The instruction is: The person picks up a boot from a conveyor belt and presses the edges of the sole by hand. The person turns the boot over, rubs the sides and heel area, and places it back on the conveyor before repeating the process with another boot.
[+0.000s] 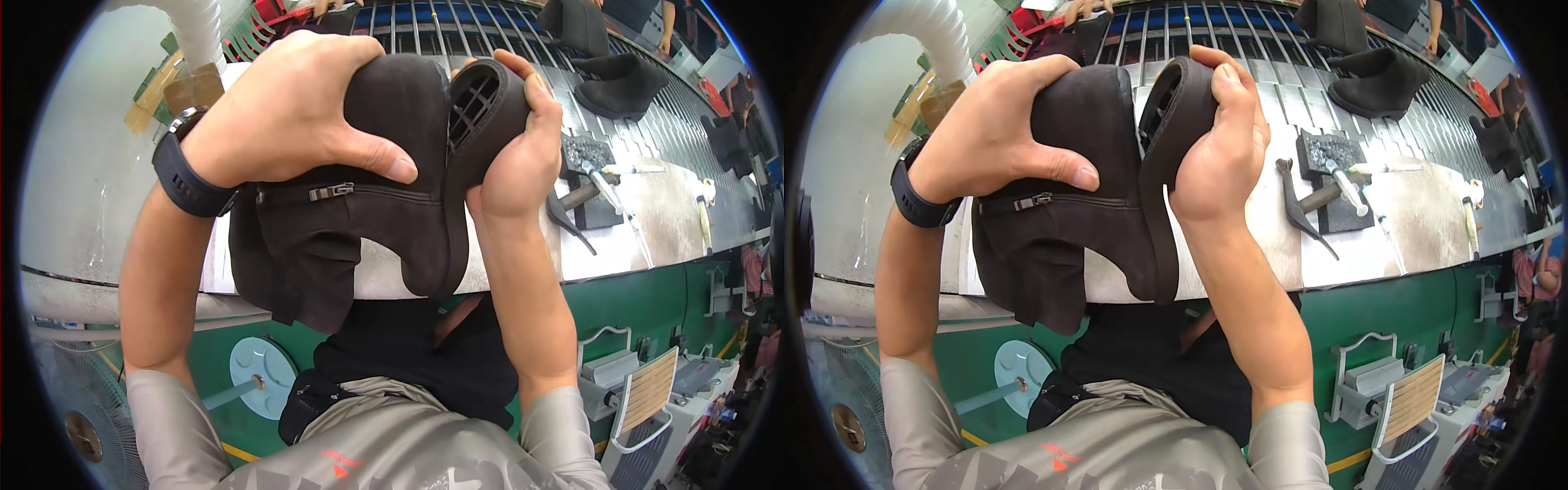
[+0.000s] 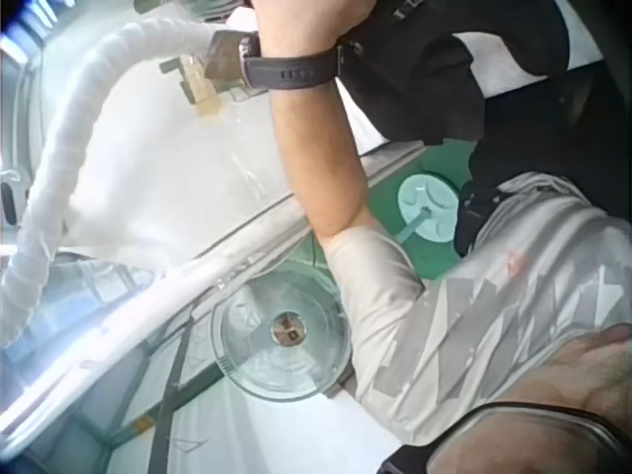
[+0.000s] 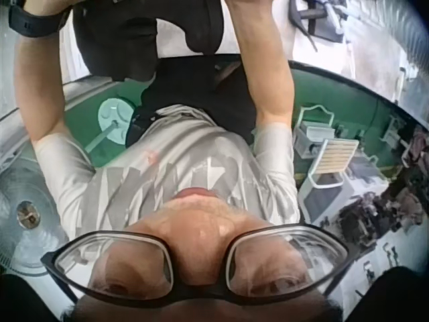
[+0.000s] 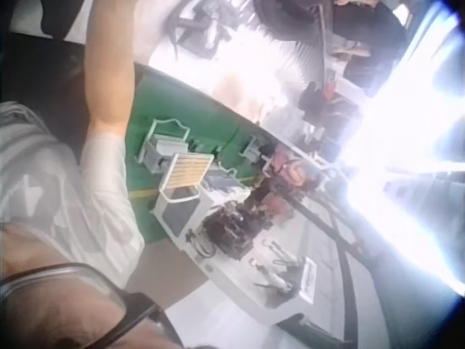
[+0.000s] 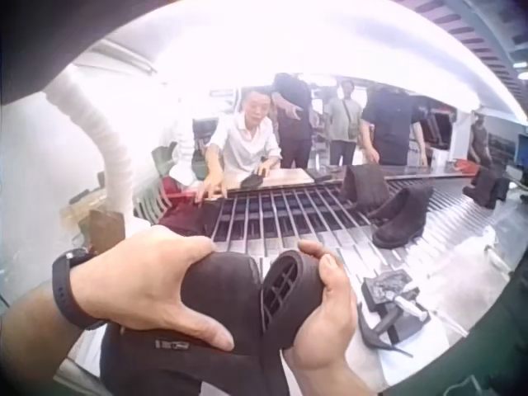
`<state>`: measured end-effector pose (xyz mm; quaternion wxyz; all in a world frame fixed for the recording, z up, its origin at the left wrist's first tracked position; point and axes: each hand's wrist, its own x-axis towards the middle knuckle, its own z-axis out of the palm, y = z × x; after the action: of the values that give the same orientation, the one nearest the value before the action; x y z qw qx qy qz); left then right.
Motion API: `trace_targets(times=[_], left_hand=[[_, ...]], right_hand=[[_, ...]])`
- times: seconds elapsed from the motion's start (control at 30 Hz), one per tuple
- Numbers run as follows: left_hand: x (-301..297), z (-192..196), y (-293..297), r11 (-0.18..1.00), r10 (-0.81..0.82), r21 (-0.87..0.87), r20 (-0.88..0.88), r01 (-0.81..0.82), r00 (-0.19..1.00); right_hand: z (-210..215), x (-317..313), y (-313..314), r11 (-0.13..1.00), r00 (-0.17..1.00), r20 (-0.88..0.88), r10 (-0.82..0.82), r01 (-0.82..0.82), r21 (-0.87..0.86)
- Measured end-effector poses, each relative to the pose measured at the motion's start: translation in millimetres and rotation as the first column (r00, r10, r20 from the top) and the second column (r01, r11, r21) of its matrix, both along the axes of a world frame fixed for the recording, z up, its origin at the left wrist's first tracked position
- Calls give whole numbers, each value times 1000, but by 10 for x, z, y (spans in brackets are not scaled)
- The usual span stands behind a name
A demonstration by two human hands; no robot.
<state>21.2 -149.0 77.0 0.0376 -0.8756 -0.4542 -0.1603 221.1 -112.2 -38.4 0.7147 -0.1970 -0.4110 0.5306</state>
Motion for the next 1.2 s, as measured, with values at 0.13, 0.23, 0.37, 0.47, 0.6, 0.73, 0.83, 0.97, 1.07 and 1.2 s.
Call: trace_targets(times=[0.13,0.23,0.37,0.47,0.6,0.73,0.83,0.97,1.07,1.2], left_hand=[[-21,-25,25,1000,-25,-11,52,25,998],[56,40,9,991,3,-131,79,8,997],[104,59,7,993,11,-118,29,-8,1000],[122,76,-41,984,58,-169,51,-49,997],[6,52,-16,1000,-2,-7,-81,1,997],[28,62,-79,998,-45,36,-58,47,997],[64,72,-123,999,-25,37,-89,28,996],[97,85,-182,999,-3,33,-102,7,995],[138,70,-232,996,-17,90,-110,28,994],[208,111,-353,992,-36,111,-128,51,991]], right_hand=[[-52,-33,33,1000,998,-58,15,-14,18],[137,-33,-91,999,998,-58,29,-27,24],[-17,11,87,986,995,69,77,-86,143],[84,-39,72,981,982,180,-61,26,194],[209,-48,-22,981,978,168,-127,98,170],[286,37,-110,992,944,323,-70,33,120],[271,61,-118,989,948,312,-67,23,144],[272,90,-153,988,960,272,-63,21,154],[304,119,-200,988,973,227,-46,11,152],[353,231,-294,986,959,280,-44,-3,166]])
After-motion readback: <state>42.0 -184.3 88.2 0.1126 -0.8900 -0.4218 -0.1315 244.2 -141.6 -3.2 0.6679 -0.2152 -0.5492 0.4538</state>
